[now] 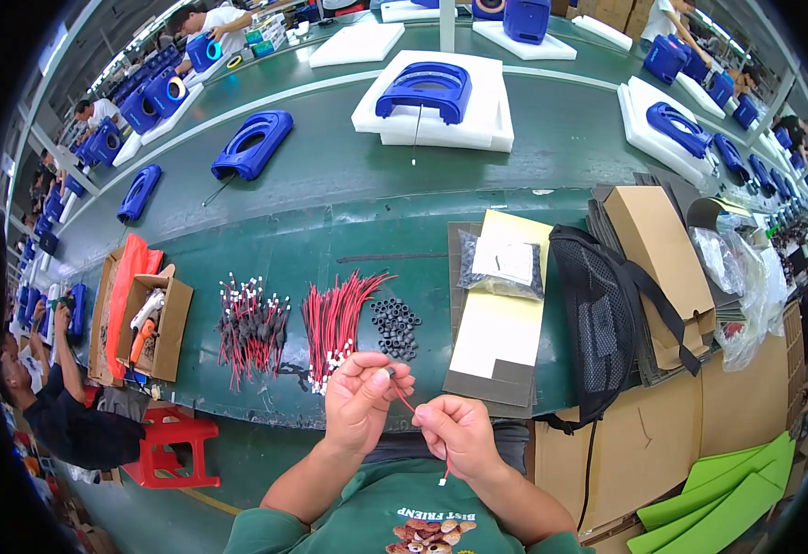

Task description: The person assembles small black electronic components onto the ends of red wires by hand at an industrial workbench.

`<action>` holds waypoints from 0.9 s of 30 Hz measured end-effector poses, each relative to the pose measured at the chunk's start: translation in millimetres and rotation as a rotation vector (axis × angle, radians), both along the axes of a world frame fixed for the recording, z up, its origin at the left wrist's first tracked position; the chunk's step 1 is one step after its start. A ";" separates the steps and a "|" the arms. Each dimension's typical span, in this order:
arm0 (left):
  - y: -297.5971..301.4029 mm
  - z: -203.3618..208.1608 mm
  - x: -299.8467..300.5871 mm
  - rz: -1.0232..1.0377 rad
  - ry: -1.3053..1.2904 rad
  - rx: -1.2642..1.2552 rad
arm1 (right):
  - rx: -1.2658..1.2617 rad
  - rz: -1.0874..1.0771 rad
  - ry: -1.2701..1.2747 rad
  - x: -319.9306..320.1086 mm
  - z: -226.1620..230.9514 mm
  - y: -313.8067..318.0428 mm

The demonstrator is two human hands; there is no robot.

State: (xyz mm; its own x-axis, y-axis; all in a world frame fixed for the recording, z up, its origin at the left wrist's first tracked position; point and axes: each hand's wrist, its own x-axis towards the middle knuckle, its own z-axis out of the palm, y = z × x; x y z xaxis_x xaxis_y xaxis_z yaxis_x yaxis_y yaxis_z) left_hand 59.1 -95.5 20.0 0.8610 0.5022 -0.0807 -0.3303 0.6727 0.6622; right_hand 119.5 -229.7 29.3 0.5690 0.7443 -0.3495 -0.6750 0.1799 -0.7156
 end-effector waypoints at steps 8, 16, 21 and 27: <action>6.2 -7.2 -1.6 -0.038 -0.003 -0.080 | 0.051 0.002 -0.003 3.5 2.8 -3.9; 9.0 -7.1 -4.0 -0.022 -0.010 -0.067 | 0.030 0.047 0.061 4.0 0.8 0.6; 9.2 -6.5 -3.4 -0.030 -0.018 -0.097 | 0.030 0.072 0.052 2.1 -3.8 2.0; 6.0 -6.5 -2.3 -0.018 -0.003 -0.056 | -0.011 0.042 0.018 3.1 -6.5 4.1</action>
